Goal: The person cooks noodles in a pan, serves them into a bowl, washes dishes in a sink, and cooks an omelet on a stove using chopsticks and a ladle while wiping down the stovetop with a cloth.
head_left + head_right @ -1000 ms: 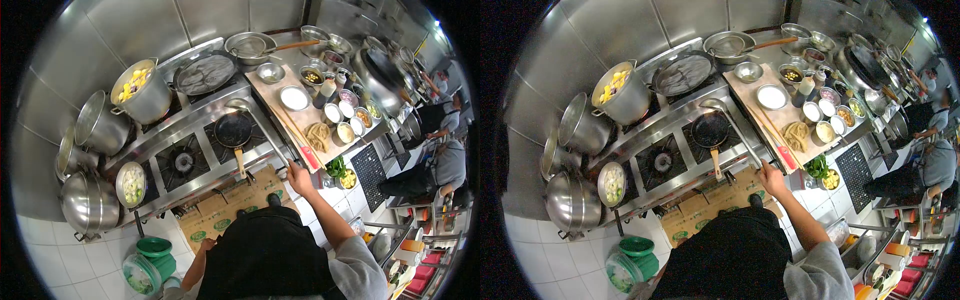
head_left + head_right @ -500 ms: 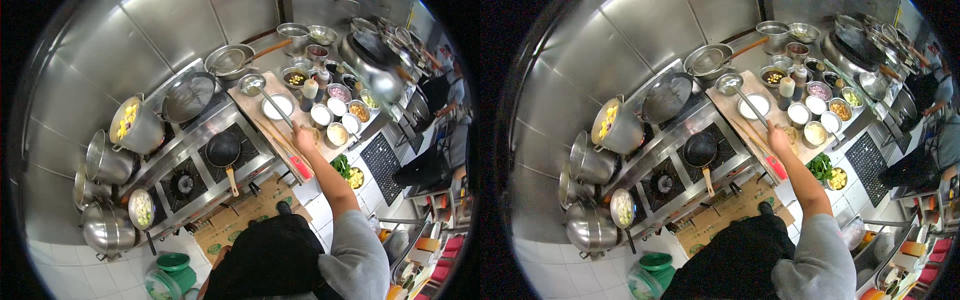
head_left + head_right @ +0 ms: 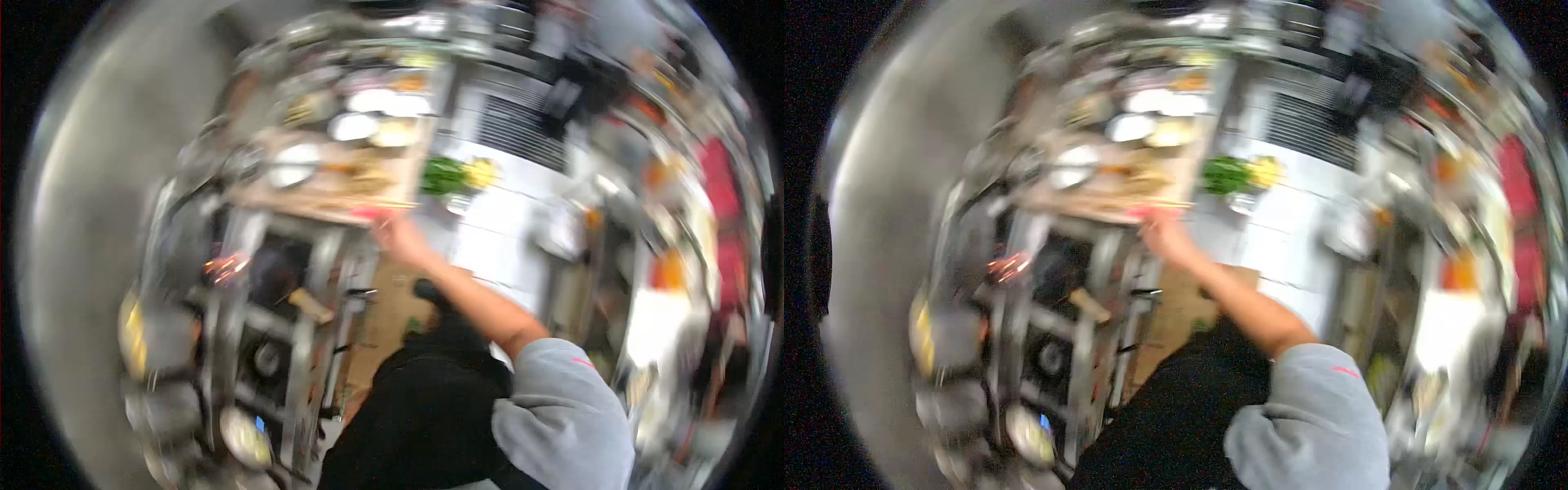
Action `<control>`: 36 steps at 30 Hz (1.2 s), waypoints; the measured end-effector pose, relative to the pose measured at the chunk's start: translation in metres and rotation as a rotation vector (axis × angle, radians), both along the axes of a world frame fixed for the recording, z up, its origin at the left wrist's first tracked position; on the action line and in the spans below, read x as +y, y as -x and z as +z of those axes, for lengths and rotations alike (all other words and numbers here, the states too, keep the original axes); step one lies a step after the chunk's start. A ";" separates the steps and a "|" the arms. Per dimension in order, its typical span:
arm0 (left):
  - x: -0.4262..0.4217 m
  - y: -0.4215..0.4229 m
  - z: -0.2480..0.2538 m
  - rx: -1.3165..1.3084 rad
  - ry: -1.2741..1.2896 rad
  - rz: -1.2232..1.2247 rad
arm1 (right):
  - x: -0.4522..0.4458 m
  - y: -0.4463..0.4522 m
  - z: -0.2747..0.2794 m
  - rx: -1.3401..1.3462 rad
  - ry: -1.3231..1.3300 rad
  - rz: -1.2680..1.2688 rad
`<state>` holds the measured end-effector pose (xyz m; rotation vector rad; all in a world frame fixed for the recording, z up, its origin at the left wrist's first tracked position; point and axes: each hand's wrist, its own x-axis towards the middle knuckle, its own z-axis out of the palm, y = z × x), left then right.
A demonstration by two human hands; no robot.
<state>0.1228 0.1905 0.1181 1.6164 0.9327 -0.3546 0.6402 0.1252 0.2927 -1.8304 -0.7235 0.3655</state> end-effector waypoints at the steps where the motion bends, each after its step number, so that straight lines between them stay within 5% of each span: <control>1: 0.011 -0.014 -0.005 0.028 0.011 -0.091 | -0.047 0.034 -0.027 0.045 0.049 -0.073; 2: 0.017 -0.031 -0.009 0.062 0.008 -0.178 | -0.095 0.067 -0.053 0.093 0.095 -0.145; 3: 0.020 -0.046 -0.010 0.089 0.011 -0.263 | -0.148 0.102 -0.072 0.416 -0.025 -0.138; 5: 0.025 -0.078 -0.008 0.123 -0.014 -0.426 | -0.246 0.174 -0.067 0.536 0.167 -0.389; 8: 0.016 -0.123 -0.005 0.132 -0.073 -0.627 | -0.389 0.263 -0.045 0.844 -0.071 -0.768; 15: -0.071 -0.208 0.034 0.156 -0.207 -0.908 | -0.634 0.345 0.020 0.702 -0.303 -1.681; 18: -0.107 -0.232 -0.004 0.159 -0.061 -0.792 | -0.671 0.352 0.017 0.708 -0.652 -1.858; 21: -0.156 -0.230 -0.048 0.143 0.005 -0.722 | -0.705 0.336 -0.023 0.549 -0.846 -1.705; 22: -0.164 -0.223 -0.085 -0.081 -0.076 -0.883 | -0.741 0.341 -0.062 0.586 -0.519 -1.673; 23: -0.190 -0.218 -0.048 -0.078 -0.287 -0.952 | -0.730 0.333 -0.061 0.378 -0.499 -1.691; 24: -0.202 -0.210 -0.070 -0.070 -0.384 -1.009 | -0.744 0.329 -0.090 0.282 -0.406 -1.696; 25: -0.216 -0.199 -0.061 -0.107 -0.419 -0.934 | -0.693 0.301 -0.011 0.288 -0.338 -1.647; 26: -0.231 -0.198 -0.023 -0.067 -0.415 -0.927 | -0.701 0.287 -0.022 0.317 -0.338 -1.583; 29: -0.225 -0.157 -0.024 -0.098 -0.346 -0.631 | -0.663 0.228 0.002 0.527 -0.178 -1.192; 31: -0.213 -0.112 -0.035 -0.148 -0.339 -0.303 | -0.591 0.167 -0.031 0.552 -0.244 -0.660; 33: -0.208 -0.084 -0.004 0.020 -0.322 -0.023 | -0.496 0.136 -0.004 0.672 0.044 -0.539; 36: -0.183 -0.004 -0.027 0.171 -0.251 0.184 | -0.357 0.102 -0.028 0.625 -0.010 -0.242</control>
